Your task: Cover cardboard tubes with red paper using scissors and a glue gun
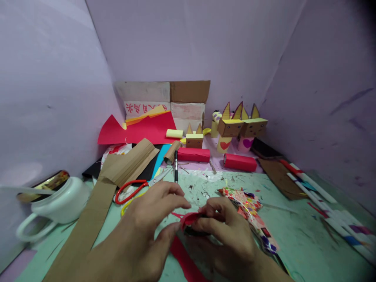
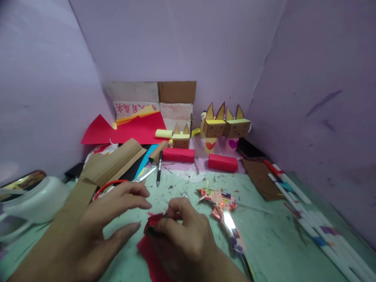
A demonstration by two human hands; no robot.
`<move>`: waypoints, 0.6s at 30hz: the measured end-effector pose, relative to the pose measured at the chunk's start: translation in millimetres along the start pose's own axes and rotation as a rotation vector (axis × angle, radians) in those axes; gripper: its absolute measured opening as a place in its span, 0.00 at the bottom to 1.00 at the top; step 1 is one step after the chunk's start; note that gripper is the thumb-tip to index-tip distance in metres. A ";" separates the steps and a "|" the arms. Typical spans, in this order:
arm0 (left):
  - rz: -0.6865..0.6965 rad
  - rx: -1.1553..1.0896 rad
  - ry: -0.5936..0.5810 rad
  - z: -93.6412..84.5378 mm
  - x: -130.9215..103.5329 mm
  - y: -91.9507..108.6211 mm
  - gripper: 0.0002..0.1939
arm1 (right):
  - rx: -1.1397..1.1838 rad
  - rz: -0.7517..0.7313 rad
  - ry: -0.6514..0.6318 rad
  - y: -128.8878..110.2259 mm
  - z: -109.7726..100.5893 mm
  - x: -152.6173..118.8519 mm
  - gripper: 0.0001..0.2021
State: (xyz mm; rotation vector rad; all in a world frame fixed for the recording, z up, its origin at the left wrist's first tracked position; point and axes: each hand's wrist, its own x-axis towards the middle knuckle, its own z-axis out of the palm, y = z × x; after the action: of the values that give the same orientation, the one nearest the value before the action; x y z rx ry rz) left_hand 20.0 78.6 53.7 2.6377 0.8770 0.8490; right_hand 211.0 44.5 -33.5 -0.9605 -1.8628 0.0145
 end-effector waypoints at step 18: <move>0.199 0.213 0.302 40.1 -8.7 -3.5 0.11 | -0.009 -0.045 0.055 4.0 8.7 -6.2 0.04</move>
State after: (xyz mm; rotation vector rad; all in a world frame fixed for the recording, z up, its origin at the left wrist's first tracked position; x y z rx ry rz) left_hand 36.4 74.6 16.2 2.8640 0.8219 1.2974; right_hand 207.8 46.8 -44.2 -0.9164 -1.8348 -0.0469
